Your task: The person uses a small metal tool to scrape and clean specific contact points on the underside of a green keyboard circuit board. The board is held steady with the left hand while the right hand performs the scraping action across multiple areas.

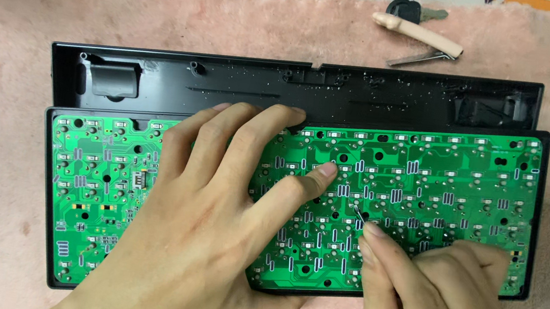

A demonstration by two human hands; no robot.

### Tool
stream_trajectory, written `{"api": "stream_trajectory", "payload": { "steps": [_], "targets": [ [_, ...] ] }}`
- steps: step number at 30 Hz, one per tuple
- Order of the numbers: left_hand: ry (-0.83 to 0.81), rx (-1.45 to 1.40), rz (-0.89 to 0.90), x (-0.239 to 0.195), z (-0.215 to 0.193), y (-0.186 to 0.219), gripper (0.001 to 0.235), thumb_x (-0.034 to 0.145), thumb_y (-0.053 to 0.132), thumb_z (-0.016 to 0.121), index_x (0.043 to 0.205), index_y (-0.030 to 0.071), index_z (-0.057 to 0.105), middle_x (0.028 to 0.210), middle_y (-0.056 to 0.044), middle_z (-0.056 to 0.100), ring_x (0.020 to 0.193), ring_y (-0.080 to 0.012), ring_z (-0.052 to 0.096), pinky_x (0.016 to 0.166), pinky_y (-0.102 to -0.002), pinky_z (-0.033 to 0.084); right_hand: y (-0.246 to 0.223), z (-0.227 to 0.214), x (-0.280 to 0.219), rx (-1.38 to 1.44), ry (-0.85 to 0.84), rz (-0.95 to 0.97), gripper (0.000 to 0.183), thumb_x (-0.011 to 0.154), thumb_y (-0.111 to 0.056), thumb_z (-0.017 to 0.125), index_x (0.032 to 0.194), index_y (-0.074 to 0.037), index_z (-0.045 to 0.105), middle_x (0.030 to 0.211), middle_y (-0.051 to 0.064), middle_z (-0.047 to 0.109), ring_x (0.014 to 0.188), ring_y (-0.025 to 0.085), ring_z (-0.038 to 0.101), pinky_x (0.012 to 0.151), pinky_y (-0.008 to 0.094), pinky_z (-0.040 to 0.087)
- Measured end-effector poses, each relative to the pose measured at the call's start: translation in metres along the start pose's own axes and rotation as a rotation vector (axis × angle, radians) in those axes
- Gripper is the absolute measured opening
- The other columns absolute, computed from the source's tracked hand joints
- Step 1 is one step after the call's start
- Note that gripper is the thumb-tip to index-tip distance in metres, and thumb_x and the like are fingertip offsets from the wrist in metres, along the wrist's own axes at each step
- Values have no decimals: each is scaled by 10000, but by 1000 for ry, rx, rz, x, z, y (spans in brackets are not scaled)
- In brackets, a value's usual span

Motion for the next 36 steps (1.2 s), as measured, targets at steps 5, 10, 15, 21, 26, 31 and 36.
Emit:
{"api": "stream_trajectory", "payload": {
  "steps": [5, 10, 15, 21, 26, 31, 36],
  "targets": [
    [5, 10, 12, -1, 1, -1, 860, 850, 800, 751, 1423, 166, 652, 1623, -288, 511, 1457, -534, 529, 1157, -700, 412, 2, 1, -1, 0, -1, -22, 115, 1029, 30, 912, 1090, -65, 891, 682, -3, 591, 570, 194, 530, 749, 436, 404],
    [5, -7, 7, 0, 0, -1, 819, 925, 805, 684, 1423, 155, 658, 1620, -295, 515, 1463, -537, 530, 1166, -703, 403, -1, 1, 1, 3, -3, -12, 109, 1022, 35, 914, 1058, -63, 882, 684, -10, 632, 569, 196, 536, 782, 439, 408],
    [-12, -5, 2, 0, 1, -1, 817, 937, 811, 678, 1439, 167, 650, 1617, -286, 512, 1457, -534, 527, 1163, -702, 407, -1, 2, 0, -2, -22, 13, 96, 1013, -7, 937, 1087, -52, 894, 674, 1, 622, 577, 204, 526, 786, 448, 427],
    [18, 2, 6, 2, 1, 1, 789, 994, 818, 536, 1400, 155, 671, 1599, -300, 530, 1427, -539, 544, 1152, -708, 416, 1, 3, 3, 15, 24, -59, 74, 1025, -12, 878, 1088, -51, 881, 667, -13, 585, 559, 193, 521, 736, 425, 403],
    [14, 4, 8, 3, 0, 2, 805, 994, 826, 508, 1397, 149, 675, 1599, -305, 529, 1431, -538, 540, 1132, -713, 413, -3, 4, 4, 33, 29, -33, 91, 1031, -12, 871, 1116, -43, 871, 679, -1, 568, 568, 197, 492, 731, 428, 395],
    [15, -1, 8, 3, 1, 2, 804, 998, 825, 490, 1398, 149, 663, 1594, -309, 526, 1420, -544, 546, 1134, -713, 409, -3, 6, 6, 42, 48, -37, 63, 1027, -1, 853, 1083, -23, 868, 671, 8, 547, 562, 203, 486, 724, 429, 384],
    [14, 12, 1, 3, 0, 3, 808, 991, 841, 501, 1377, 151, 670, 1595, -303, 531, 1420, -537, 548, 1112, -716, 421, -2, 7, 6, 50, 65, -63, 58, 1021, 3, 860, 1077, -10, 860, 671, 14, 530, 552, 204, 475, 702, 426, 361]
  ]
}}
Point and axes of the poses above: each hand's wrist, its own x-axis towards the middle knuckle, its own z-axis out of the palm, y = z × x, the point moved 3 cm from there along x, towards the middle knuckle
